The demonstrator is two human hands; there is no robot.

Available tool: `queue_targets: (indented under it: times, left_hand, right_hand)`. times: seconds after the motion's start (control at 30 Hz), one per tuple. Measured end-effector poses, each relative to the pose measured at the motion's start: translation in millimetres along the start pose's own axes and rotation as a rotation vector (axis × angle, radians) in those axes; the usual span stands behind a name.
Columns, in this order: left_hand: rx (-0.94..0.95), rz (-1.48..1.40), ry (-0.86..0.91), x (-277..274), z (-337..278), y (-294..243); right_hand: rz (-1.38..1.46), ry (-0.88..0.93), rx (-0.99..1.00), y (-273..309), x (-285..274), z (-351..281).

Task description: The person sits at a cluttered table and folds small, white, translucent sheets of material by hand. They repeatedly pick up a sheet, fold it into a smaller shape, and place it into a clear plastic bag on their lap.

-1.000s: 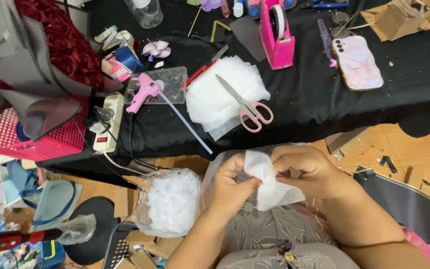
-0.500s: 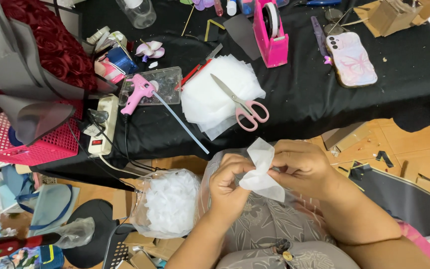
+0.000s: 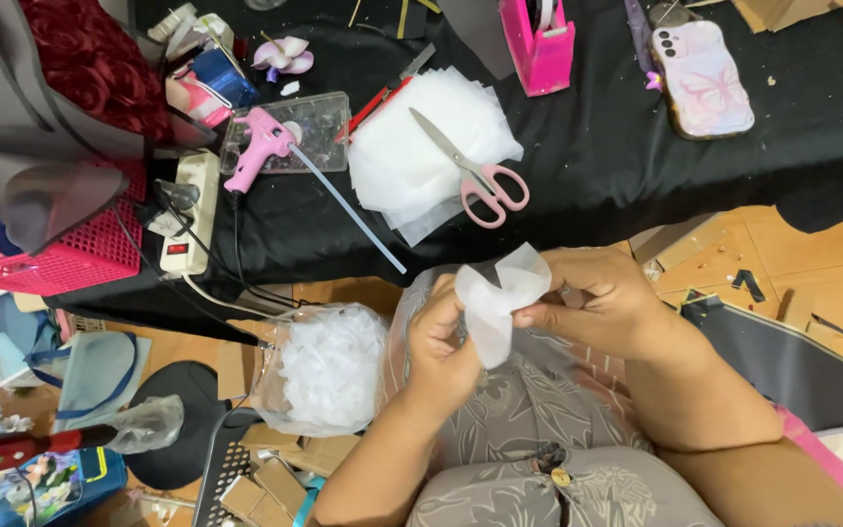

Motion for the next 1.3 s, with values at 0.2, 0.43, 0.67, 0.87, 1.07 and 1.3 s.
queue_targets:
  times: [0.2,0.43,0.67,0.87,1.07,1.3]
  left_hand:
    - [-0.085,-0.213,0.003,2,-5,11]
    - [-0.098,-0.215,0.042,2,-2,8]
    - [-0.387,-0.34,-0.099,-4,-12,39]
    - [-0.371,-0.334,-0.048,3,-3,22]
    - [-0.29,-0.33,0.061,5,-7,25]
    - [-0.26,-0.39,0.166,6,-15,37]
  right_hand:
    - [0.119,0.024,0.091,1,3,4]
    - [0.152,0.009,0.134,-16,-2,-2]
    - [0.07,0.004,0.125,-22,0,-2]
    - [0.105,-0.013,0.136,-32,1,-8]
    - [0.085,0.101,0.079,-31,-7,-9]
    - [0.058,0.243,-0.025,-45,-15,-23]
Point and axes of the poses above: each hand's wrist, its own z-axis towards the middle knuckle, its own x-axis out of the palm, y = z × x, the point moved 3 cm from there along z, towards the middle knuckle, and after that the axes turned 5 degrees about -z, right-handed, at the moved point
